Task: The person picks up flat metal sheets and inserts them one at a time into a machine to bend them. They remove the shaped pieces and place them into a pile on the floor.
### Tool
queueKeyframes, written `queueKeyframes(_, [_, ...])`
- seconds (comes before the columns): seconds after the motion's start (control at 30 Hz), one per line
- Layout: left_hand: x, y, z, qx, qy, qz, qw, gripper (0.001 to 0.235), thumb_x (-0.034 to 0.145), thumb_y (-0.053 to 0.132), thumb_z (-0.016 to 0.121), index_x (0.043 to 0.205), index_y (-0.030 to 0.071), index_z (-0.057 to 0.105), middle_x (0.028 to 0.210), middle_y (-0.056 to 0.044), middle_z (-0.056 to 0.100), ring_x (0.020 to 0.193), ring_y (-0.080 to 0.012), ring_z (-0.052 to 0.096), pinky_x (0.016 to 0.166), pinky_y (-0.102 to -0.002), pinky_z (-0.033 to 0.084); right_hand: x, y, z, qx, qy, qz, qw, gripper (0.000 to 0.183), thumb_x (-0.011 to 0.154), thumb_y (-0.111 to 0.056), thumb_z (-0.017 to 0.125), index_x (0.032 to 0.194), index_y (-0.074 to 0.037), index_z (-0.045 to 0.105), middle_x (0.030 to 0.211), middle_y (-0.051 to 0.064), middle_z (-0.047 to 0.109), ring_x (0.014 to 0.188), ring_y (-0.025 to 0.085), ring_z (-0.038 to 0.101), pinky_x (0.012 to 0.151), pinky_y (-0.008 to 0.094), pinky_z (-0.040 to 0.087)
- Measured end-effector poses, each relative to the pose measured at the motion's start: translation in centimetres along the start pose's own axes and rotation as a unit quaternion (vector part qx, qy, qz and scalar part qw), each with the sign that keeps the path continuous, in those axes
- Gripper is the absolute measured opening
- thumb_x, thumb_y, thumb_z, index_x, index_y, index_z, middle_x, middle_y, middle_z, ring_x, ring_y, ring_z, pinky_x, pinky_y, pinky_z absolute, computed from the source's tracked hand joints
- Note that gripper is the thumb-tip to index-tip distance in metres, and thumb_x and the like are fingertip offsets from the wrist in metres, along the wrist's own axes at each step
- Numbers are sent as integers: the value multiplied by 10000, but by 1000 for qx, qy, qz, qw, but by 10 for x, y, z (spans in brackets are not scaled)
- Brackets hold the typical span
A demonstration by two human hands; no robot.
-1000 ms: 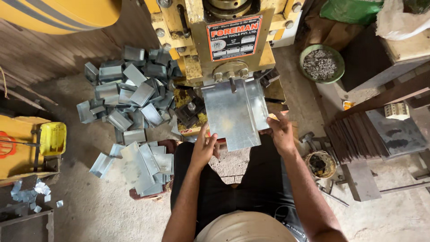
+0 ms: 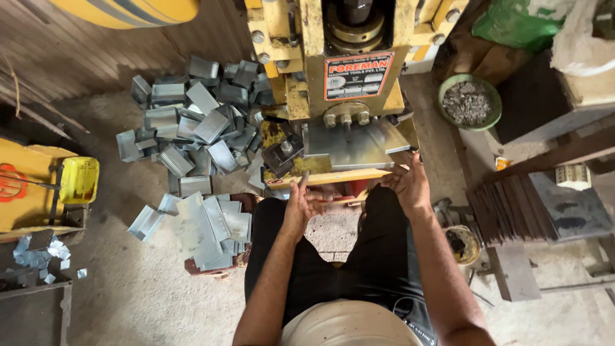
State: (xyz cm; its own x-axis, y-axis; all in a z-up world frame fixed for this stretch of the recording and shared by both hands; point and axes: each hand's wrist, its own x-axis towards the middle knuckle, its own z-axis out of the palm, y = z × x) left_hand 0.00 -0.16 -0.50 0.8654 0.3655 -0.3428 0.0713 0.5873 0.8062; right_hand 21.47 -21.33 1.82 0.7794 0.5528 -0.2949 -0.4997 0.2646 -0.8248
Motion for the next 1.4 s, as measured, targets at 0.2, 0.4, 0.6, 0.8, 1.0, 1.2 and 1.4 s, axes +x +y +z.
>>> queueKeyframes(0.2, [0,-15,-2,-37,-163,101,981,995,1052,806,325,1652,12,304,1036,-116,704,874,-240,667,832,-443,564,36,-13,14,-134,-20,29,990,504,994,-301,604,1360,45,587,1083,81,683,961,195,659,825,388,540])
queueKeyframes(0.4, [7,-40,10,-8,-169,11,986,1079,900,852,392,1611,52,256,1211,-176,713,1010,-287,704,948,-491,592,-19,-6,39,-69,32,-144,987,579,888,-176,631,1421,-4,487,1159,92,705,1028,177,710,910,332,590])
queueKeyframes(0.6, [5,-72,32,-173,-266,53,947,918,949,562,694,1517,-41,298,1397,-279,588,1214,-424,655,1010,-531,584,-118,-12,28,-119,-314,122,934,306,960,-118,540,1212,36,618,1043,189,756,907,272,764,804,404,630])
queueKeyframes(0.8, [23,-74,35,-55,-14,5,998,685,939,167,727,1484,-25,359,1335,-205,574,1144,-325,660,893,-484,616,-100,-27,-43,-111,-13,-45,993,216,1035,-52,506,960,40,687,855,174,708,712,229,655,662,320,528])
queueKeyframes(1.0, [24,-79,24,-106,-23,15,994,614,905,90,702,1430,-10,401,1270,-143,614,1098,-284,676,850,-459,632,-77,-37,-85,40,138,-148,978,78,1060,-134,601,1049,-75,651,867,108,678,727,200,623,668,324,488])
queueKeyframes(1.2, [32,-55,-5,-100,-42,-12,994,641,796,122,790,1349,-49,513,1177,-144,667,1105,-247,685,968,-364,589,-74,-31,-54,-91,108,-28,990,334,1012,-314,542,1237,-89,645,957,81,735,796,178,674,686,326,536])
queueKeyframes(1.4, [44,-26,-7,-160,-56,-38,985,589,1042,384,738,1350,-92,579,1084,-168,621,951,-314,634,739,-404,530,-67,-13,-27,-86,-87,77,990,483,1045,-315,561,1340,66,588,744,105,670,519,169,603,420,272,442])
